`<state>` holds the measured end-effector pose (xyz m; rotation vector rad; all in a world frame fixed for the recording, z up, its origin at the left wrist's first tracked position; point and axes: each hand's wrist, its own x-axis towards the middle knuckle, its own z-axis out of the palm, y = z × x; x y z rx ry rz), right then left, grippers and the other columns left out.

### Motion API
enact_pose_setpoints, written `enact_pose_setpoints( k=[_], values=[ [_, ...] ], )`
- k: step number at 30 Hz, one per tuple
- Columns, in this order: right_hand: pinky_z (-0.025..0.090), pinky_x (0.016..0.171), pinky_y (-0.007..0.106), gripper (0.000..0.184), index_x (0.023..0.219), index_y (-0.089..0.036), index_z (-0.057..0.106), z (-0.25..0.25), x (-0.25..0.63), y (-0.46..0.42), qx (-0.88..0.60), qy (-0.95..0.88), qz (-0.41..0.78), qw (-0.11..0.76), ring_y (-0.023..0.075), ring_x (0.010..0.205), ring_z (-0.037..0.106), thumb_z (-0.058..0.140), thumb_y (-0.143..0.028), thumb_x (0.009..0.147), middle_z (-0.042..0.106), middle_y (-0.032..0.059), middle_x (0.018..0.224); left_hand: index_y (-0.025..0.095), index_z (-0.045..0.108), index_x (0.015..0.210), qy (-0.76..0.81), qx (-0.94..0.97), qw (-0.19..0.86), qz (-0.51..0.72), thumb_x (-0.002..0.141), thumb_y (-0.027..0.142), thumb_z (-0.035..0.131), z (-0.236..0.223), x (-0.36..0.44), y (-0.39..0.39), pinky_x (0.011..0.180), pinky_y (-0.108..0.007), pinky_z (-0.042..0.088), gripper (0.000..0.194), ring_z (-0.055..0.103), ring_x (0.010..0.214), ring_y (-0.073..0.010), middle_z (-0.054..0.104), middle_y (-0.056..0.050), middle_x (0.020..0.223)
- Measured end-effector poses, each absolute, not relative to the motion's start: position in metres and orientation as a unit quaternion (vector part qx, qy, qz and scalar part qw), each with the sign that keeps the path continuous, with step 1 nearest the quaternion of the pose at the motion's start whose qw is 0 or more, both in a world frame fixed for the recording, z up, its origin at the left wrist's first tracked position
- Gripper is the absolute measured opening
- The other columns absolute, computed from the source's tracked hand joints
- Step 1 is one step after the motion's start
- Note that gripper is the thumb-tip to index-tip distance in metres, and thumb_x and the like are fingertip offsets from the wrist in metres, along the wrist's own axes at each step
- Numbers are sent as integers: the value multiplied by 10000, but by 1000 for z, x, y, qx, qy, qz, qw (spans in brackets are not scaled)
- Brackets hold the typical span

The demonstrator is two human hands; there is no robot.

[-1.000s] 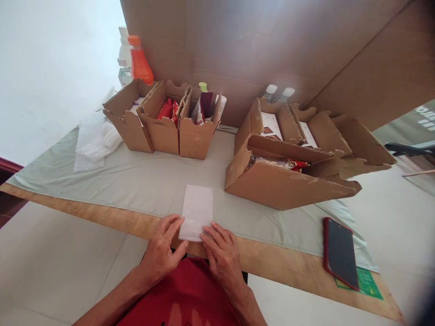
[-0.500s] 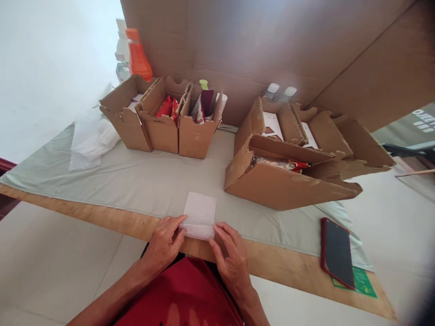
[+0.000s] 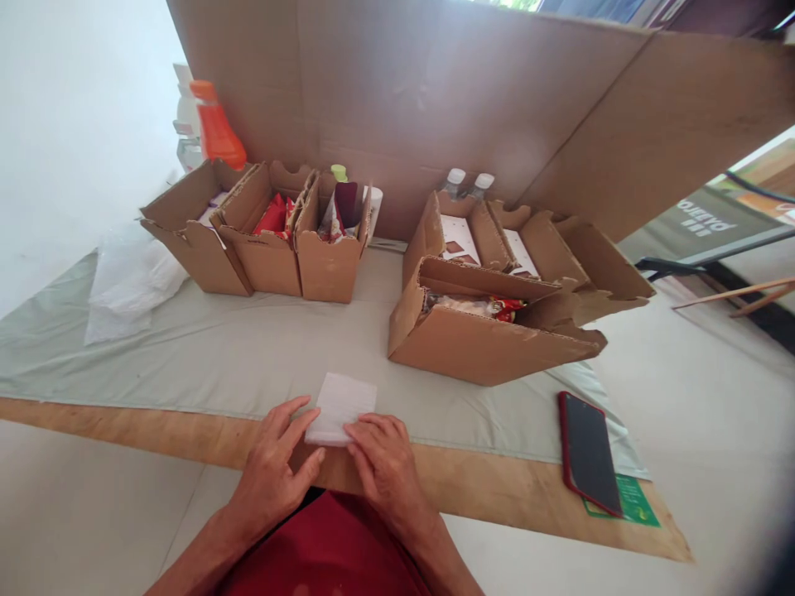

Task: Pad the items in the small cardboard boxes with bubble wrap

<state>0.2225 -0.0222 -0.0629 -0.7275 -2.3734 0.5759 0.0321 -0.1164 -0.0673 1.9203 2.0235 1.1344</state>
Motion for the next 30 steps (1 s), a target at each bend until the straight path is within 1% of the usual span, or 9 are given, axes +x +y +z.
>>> enact_pose_setpoints(
  k=[4, 8, 12, 15, 19, 23, 27, 28, 30],
  values=[
    [498, 848, 400, 224, 1152, -206, 657, -60, 226, -17, -300, -876, 259, 276, 220, 916, 634, 530, -135, 981, 734, 53, 992, 192, 556, 1316, 647, 655, 120, 372, 953, 128, 501, -61, 31, -114, 931, -370, 556, 373, 645, 1073, -218, 688, -97, 1142],
    [488, 881, 430, 248, 1205, -199, 634, -64, 229, -19, -322, -880, 176, 300, 262, 1037, 609, 531, -172, 982, 687, 110, 1148, 158, 577, 1290, 674, 639, 114, 352, 973, 163, 502, -68, 30, -98, 818, -386, 562, 326, 652, 910, -228, 707, -86, 989],
    [469, 904, 468, 285, 1214, -197, 637, -68, 230, -23, -307, -901, 145, 270, 295, 1095, 586, 577, -159, 939, 658, 127, 1226, 167, 613, 1256, 678, 638, 100, 351, 974, 192, 507, -75, 31, -86, 847, -426, 549, 302, 641, 951, -256, 708, -101, 1028],
    [467, 912, 453, 277, 1204, -210, 632, -73, 228, -21, -313, -888, 164, 293, 272, 1059, 607, 551, -124, 954, 702, 95, 1150, 181, 616, 1272, 695, 587, 127, 396, 960, 257, 556, -74, 32, -89, 932, -444, 534, 327, 643, 1043, -264, 691, -118, 1124],
    [510, 850, 381, 203, 1161, -229, 646, -74, 226, -16, -388, -805, 269, 359, 228, 960, 647, 568, -189, 978, 721, 61, 1031, 179, 601, 1291, 721, 403, 293, 482, 915, 373, 616, -64, 38, -100, 926, -406, 553, 423, 673, 1028, -245, 699, -125, 1156],
    [538, 787, 321, 155, 1093, -243, 682, -66, 225, -23, -419, -739, 402, 342, 200, 897, 664, 601, -266, 962, 719, 44, 991, 177, 638, 1238, 612, 252, 536, 524, 857, 422, 690, -54, 50, -101, 983, -373, 533, 456, 678, 1105, -247, 720, -117, 1198],
    [520, 957, 372, 111, 979, -249, 716, -58, 230, -33, -375, -746, 447, 322, 231, 1101, 646, 622, -280, 929, 706, 65, 1153, 184, 699, 1090, 565, 216, 581, 545, 796, 381, 747, -47, 59, -94, 937, -304, 523, 358, 674, 1015, -209, 749, -61, 1046],
    [515, 986, 384, 127, 1003, -247, 715, -56, 234, -34, -381, -738, 456, 319, 244, 1165, 629, 630, -286, 917, 680, 81, 1242, 185, 701, 1056, 569, 218, 577, 544, 782, 373, 753, -46, 61, -93, 893, -291, 530, 337, 672, 963, -199, 746, -49, 995],
    [529, 988, 390, 299, 1191, -251, 668, -53, 242, -34, -392, -711, 498, 305, 250, 1193, 631, 639, -297, 897, 627, 104, 1361, 189, 691, 1002, 568, 238, 579, 534, 758, 367, 756, -43, 62, -92, 804, -278, 538, 309, 661, 861, -184, 727, -31, 906]
  ],
)
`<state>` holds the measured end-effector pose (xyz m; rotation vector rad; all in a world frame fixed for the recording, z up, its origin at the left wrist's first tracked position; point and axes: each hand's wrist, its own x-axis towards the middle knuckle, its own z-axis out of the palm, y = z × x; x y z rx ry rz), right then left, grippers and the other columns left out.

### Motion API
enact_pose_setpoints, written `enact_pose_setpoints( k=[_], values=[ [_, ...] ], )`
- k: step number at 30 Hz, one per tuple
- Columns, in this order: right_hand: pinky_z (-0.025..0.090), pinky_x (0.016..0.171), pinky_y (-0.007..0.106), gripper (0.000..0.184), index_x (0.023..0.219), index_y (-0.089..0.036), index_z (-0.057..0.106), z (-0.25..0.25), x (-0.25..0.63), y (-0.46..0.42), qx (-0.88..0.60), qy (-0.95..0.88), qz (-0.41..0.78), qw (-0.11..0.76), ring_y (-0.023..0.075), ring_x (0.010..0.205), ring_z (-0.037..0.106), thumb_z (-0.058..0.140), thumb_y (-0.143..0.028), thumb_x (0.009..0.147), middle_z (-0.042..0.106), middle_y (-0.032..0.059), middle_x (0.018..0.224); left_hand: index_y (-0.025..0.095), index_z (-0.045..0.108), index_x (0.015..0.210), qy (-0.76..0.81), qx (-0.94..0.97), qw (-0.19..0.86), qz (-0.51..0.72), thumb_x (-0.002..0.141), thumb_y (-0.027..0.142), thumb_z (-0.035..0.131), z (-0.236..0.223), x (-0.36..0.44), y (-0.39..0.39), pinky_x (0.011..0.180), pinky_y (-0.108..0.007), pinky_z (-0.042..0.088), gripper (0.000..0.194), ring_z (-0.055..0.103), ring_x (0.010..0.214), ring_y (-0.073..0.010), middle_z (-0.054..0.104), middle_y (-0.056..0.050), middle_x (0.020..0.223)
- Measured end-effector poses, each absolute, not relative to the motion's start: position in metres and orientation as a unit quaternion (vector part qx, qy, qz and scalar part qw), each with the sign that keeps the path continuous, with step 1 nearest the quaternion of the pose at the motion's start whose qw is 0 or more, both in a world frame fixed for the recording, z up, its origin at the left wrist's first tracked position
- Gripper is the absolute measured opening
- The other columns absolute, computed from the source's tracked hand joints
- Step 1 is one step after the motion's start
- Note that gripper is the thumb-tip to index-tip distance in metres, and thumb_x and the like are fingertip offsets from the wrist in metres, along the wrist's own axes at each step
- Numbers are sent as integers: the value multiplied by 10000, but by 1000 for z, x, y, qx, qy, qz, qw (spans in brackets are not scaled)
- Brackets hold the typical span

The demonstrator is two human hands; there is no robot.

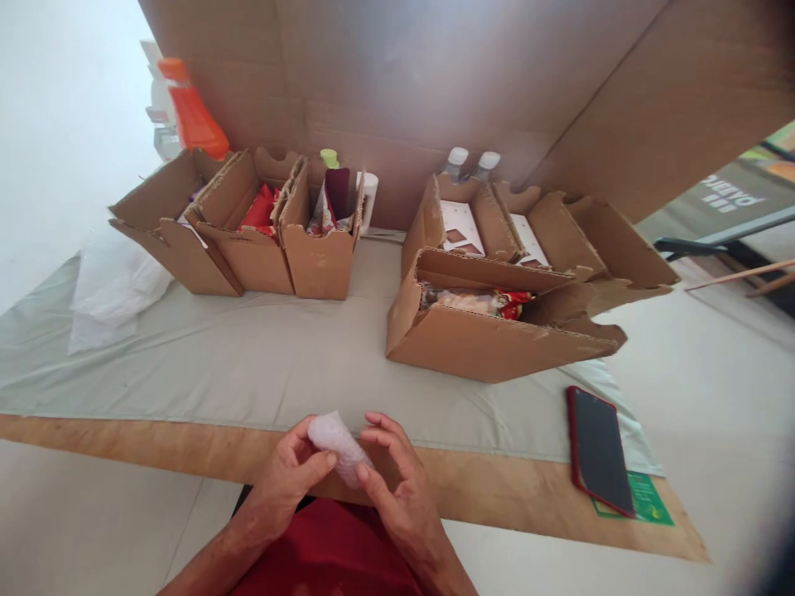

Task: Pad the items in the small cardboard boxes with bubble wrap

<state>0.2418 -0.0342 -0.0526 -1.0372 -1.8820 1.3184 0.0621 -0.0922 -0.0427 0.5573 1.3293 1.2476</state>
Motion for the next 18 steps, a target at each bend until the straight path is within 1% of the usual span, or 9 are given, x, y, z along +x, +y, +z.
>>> enact_pose_setpoints(
  k=[2, 3, 4, 6, 8, 9, 11, 15, 18],
  values=[
    [548, 957, 377, 478, 1354, -254, 570, -47, 250, -32, -381, -686, 556, 275, 235, 1125, 668, 642, -301, 884, 648, 103, 1340, 194, 672, 982, 562, 273, 591, 511, 754, 377, 741, -41, 64, -91, 762, -284, 544, 300, 655, 813, -182, 709, -26, 868],
    [554, 930, 361, 479, 1356, -253, 569, -43, 253, -30, -372, -681, 577, 255, 224, 1065, 687, 637, -300, 884, 687, 87, 1269, 195, 665, 980, 562, 294, 594, 495, 760, 385, 730, -40, 66, -90, 753, -288, 547, 298, 655, 803, -184, 702, -28, 858],
    [554, 896, 339, 415, 1301, -252, 609, -39, 257, -27, -365, -681, 588, 238, 214, 1007, 696, 628, -297, 889, 723, 63, 1175, 196, 660, 983, 566, 314, 590, 482, 771, 394, 717, -41, 68, -89, 748, -293, 551, 296, 655, 797, -187, 698, -31, 852],
    [537, 820, 295, 222, 1101, -239, 690, -29, 264, -20, -362, -700, 574, 222, 196, 900, 689, 602, -290, 903, 744, 25, 992, 194, 658, 992, 580, 360, 563, 465, 800, 410, 694, -43, 71, -85, 737, -293, 557, 291, 654, 790, -190, 692, -37, 842],
    [511, 747, 264, 142, 975, -228, 691, -16, 276, -11, -366, -729, 535, 220, 172, 798, 662, 575, -290, 920, 720, 3, 872, 198, 657, 1026, 576, 421, 527, 462, 842, 427, 670, -45, 72, -79, 748, -296, 566, 294, 660, 820, -199, 694, -48, 870],
    [504, 731, 256, 136, 956, -228, 680, -9, 284, -6, -370, -743, 514, 219, 165, 775, 651, 564, -294, 931, 707, -3, 846, 205, 652, 1068, 565, 458, 506, 464, 864, 434, 656, -44, 72, -74, 770, -302, 573, 307, 668, 860, -208, 699, -58, 914],
    [510, 725, 251, 154, 979, -239, 663, 8, 304, 6, -381, -764, 473, 216, 164, 783, 654, 533, -319, 966, 701, -2, 857, 234, 625, 1189, 545, 541, 440, 466, 904, 418, 630, -35, 69, -61, 832, -322, 585, 339, 674, 955, -220, 697, -79, 1059],
    [558, 681, 265, 225, 1143, -277, 650, 46, 354, 33, -421, -788, 378, 242, 181, 787, 695, 496, -381, 1016, 729, 34, 964, 310, 500, 1401, 560, 656, 220, 456, 933, 271, 595, 4, 69, -17, 972, -387, 573, 479, 645, 1146, -235, 606, -96, 1353],
    [583, 651, 293, 266, 1146, -288, 681, 80, 393, 61, -462, -810, 247, 262, 199, 724, 709, 556, -465, 991, 742, 45, 901, 288, 427, 1474, 548, 689, 98, 465, 919, 226, 601, 33, 79, 23, 1094, -474, 505, 584, 505, 1377, -291, 480, -123, 1514]
  ],
)
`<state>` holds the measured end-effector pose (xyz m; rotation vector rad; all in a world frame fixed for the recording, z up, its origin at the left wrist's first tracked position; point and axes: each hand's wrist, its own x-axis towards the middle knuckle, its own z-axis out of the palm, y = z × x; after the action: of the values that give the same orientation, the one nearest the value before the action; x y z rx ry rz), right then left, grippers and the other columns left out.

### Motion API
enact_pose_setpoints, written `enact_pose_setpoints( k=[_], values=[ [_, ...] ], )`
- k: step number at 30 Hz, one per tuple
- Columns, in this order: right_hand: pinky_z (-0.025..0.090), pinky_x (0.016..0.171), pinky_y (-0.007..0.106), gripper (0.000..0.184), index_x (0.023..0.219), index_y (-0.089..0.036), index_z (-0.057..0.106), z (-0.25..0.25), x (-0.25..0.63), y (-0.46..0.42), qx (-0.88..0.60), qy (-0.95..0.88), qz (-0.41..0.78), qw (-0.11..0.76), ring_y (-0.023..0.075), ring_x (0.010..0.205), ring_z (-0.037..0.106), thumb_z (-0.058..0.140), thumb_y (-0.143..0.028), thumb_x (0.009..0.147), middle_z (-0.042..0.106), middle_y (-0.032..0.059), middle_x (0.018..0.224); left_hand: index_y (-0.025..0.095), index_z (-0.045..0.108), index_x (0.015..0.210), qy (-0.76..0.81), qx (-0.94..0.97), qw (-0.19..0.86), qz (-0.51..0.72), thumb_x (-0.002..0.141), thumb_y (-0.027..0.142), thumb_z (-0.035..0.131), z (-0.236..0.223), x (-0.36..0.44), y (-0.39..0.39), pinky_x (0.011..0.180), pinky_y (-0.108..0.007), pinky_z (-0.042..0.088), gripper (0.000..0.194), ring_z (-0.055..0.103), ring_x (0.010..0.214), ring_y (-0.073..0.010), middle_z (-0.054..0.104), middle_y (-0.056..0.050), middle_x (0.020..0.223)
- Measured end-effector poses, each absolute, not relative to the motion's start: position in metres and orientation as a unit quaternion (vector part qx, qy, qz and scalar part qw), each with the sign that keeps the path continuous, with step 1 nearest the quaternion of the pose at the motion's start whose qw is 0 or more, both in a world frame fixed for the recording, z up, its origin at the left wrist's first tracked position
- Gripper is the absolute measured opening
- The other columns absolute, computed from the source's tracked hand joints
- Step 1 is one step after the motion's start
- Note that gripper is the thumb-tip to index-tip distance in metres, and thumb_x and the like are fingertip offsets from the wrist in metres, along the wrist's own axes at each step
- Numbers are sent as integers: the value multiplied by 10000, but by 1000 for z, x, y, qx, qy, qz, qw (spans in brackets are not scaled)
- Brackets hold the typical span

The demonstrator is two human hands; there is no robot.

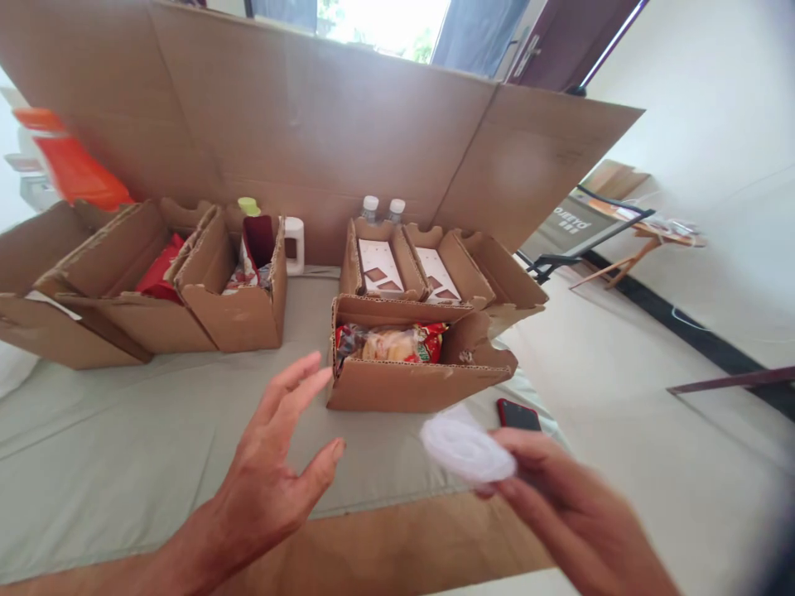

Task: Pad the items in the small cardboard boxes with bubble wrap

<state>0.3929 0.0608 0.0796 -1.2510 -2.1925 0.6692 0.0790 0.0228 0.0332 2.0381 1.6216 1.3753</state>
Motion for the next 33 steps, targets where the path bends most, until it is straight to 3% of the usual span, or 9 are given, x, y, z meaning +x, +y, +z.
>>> enact_pose_setpoints(
  k=[4, 6, 9, 14, 18, 21, 24, 27, 33],
  values=[
    [539, 544, 290, 344, 1132, -336, 721, 129, 426, 107, -501, -822, 15, 272, 177, 656, 677, 620, -594, 927, 756, 43, 922, 248, 582, 1315, 524, 706, 51, 473, 912, 200, 608, 49, 94, 59, 1097, -523, 497, 407, 434, 1436, -331, 344, -132, 1615],
    [440, 442, 277, 332, 1144, -356, 714, 151, 428, 130, -484, -838, -47, 248, 131, 591, 622, 593, -592, 945, 743, 33, 967, 254, 665, 1110, 513, 708, 46, 484, 915, 158, 599, 49, 99, 65, 1081, -524, 508, 227, 462, 1411, -319, 361, -101, 1609],
    [375, 467, 303, 369, 1066, -344, 726, 175, 415, 159, -402, -891, -119, 174, 108, 624, 618, 442, -574, 1018, 719, 18, 1006, 268, 673, 998, 504, 707, 38, 494, 910, 106, 585, 44, 103, 63, 1066, -507, 528, 204, 488, 1389, -294, 405, -68, 1582],
    [342, 535, 345, 521, 708, -277, 687, 177, 378, 185, -298, -944, -138, 33, 161, 548, 513, 343, -464, 1050, 647, 43, 696, 292, 661, 993, 509, 714, 41, 479, 885, 93, 581, 40, 105, 59, 1056, -561, 543, 240, 504, 1380, -329, 407, -39, 1587],
    [316, 513, 346, 212, 597, -258, 644, 147, 354, 200, -288, -947, -109, -93, 188, 528, 524, 664, -189, 797, 633, 50, 626, 305, 645, 993, 517, 705, 49, 484, 878, 83, 582, 40, 108, 64, 1055, -567, 548, 258, 516, 1372, -331, 410, -23, 1588],
    [270, 467, 338, 233, 529, -264, 606, 117, 341, 209, -250, -951, -106, -150, 197, 466, 529, 720, -79, 612, 622, 35, 553, 317, 637, 989, 524, 698, 54, 485, 889, 85, 573, 41, 110, 67, 1047, -570, 557, 261, 523, 1364, -327, 429, -16, 1571],
    [311, 472, 329, 283, 485, -259, 572, 94, 334, 215, -234, -961, -57, -134, 210, 483, 580, 739, -50, 576, 623, 31, 527, 322, 634, 982, 530, 698, 60, 479, 890, 93, 577, 42, 110, 67, 1035, -579, 565, 253, 532, 1351, -335, 450, -22, 1551],
    [404, 527, 317, 303, 482, -252, 564, 77, 334, 217, -299, -953, 5, -47, 201, 528, 620, 769, -145, 678, 615, 26, 510, 320, 627, 974, 532, 689, 63, 488, 884, 87, 568, 42, 109, 67, 1034, -568, 569, 256, 543, 1341, -325, 462, -14, 1545],
    [533, 678, 323, 147, 802, -225, 731, 70, 359, 210, -491, -861, 20, 131, 238, 808, 712, 722, -365, 843, 730, 72, 745, 311, 635, 986, 528, 699, 70, 478, 904, 111, 563, 38, 108, 68, 1073, -534, 543, 228, 532, 1352, -295, 453, -8, 1555]
  ],
)
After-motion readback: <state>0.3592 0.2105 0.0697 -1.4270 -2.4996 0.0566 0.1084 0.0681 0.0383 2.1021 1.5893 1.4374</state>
